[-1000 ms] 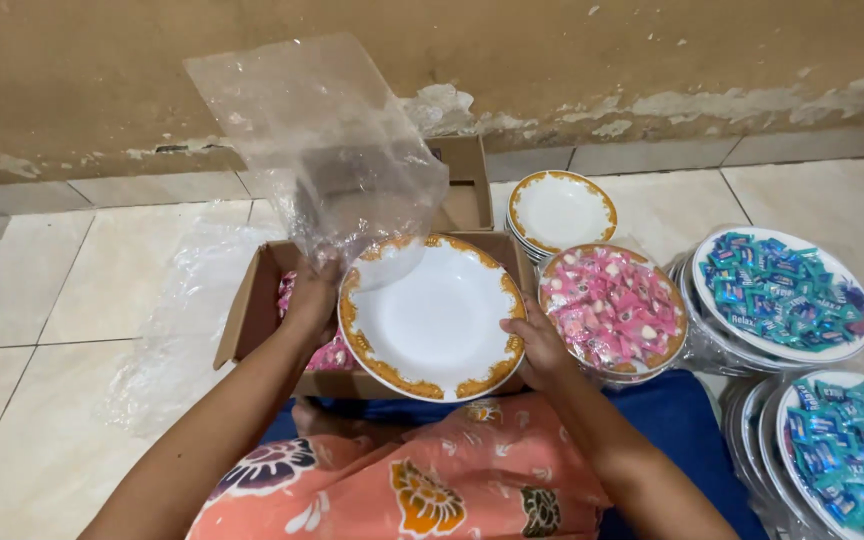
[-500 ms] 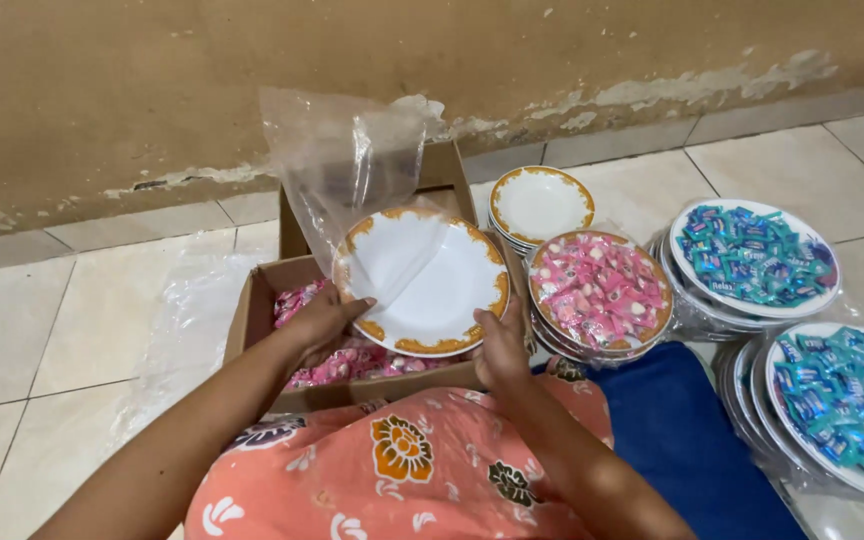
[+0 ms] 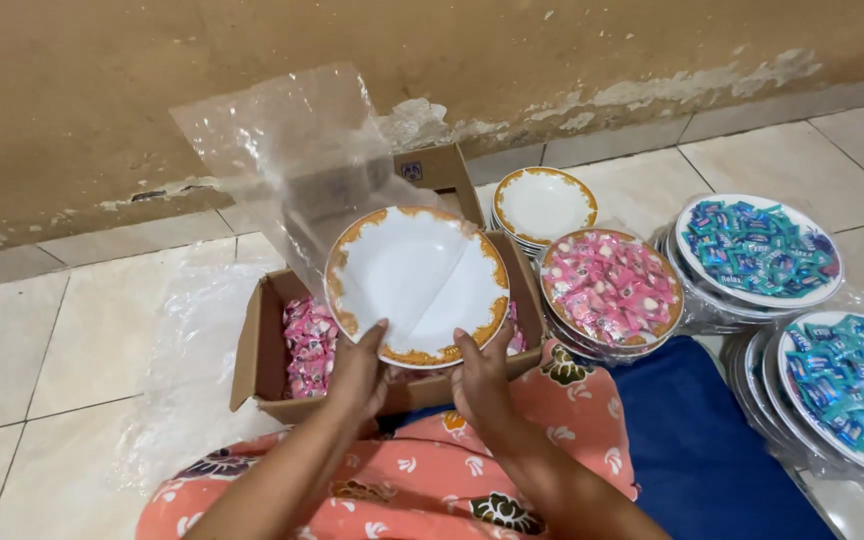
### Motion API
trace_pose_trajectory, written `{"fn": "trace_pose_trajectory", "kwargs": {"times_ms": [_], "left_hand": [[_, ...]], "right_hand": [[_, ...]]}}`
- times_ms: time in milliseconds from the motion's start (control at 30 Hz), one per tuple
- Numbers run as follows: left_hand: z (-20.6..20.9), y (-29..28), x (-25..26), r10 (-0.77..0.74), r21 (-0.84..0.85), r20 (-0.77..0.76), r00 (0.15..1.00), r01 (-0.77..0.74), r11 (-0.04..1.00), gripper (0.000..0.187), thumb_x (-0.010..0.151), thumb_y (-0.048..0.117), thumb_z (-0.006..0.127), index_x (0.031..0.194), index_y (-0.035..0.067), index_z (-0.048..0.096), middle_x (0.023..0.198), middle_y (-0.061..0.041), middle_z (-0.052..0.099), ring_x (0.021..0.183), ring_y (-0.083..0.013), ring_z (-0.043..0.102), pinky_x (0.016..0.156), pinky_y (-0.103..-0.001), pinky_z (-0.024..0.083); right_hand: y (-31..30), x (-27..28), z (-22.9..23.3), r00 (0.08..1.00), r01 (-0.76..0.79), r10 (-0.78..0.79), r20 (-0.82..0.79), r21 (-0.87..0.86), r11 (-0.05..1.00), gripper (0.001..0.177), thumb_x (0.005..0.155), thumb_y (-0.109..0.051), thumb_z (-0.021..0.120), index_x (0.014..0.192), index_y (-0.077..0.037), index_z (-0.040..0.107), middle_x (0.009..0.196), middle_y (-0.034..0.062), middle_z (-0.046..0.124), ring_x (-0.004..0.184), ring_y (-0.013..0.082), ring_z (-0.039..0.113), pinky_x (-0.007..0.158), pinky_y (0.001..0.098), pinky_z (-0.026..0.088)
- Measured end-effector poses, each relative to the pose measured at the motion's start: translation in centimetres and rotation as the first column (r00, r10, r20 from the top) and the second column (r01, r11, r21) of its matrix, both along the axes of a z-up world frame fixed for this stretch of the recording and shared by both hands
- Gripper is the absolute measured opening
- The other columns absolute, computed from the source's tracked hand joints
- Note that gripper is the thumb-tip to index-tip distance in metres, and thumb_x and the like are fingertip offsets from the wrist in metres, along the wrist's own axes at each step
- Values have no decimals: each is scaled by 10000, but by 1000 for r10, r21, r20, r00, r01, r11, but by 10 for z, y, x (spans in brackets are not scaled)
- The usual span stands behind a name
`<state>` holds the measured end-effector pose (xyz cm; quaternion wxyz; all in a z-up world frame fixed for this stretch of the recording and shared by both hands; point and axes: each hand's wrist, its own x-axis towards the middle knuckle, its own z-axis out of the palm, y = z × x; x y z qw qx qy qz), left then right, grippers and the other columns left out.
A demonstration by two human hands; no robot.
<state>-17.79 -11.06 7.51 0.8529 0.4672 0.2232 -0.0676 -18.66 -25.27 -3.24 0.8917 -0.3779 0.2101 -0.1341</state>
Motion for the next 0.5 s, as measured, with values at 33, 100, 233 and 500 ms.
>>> {"fn": "trace_pose_trajectory", "kwargs": {"times_ms": [33, 100, 233, 500], "left_hand": [[-5, 2, 0, -4, 0, 0, 1000, 4, 1000, 543, 983, 110, 627, 1462, 75, 374, 1259, -254, 627, 1015, -394, 708, 808, -593, 608], [-14, 3, 1, 77, -64, -4, 997, -77, 995, 543, 961, 56, 613, 1450, 75, 376, 1231, -278, 625, 973, -458, 710, 770, -649, 596], [-34, 29, -13, 63, -75, -32, 998, -65, 995, 511, 922, 20, 619, 1394, 40, 426, 1195, -283, 637, 990, -464, 705, 799, -654, 569], [-58, 61, -44, -39, -213, -137, 990, 9, 977, 292, 874, 24, 661, 1156, 16, 587, 968, -178, 724, 812, -290, 701, 682, -398, 616]], "right_hand": [[0, -3, -7, 1000, 4, -4, 0, 0, 1000, 609, 959, -39, 612, 1405, -326, 312, 1291, 121, 465, 1006, 279, 627, 806, 588, 623], [-2, -7, -19, 999, -47, 48, 22, -44, 998, 512, 991, -47, 558, 1388, -327, 396, 1101, 5, 540, 1148, 99, 645, 829, 229, 590], [-52, 10, 57, 990, 136, -141, 4, -296, 946, 411, 963, -155, 661, 1322, -150, 459, 1174, 103, 525, 1052, 197, 546, 826, 301, 535], [-64, 9, 77, 966, -218, 108, -233, -518, 827, 481, 886, -45, 517, 1307, -184, 702, 1295, 24, 712, 1129, 183, 652, 920, 304, 495]]}}
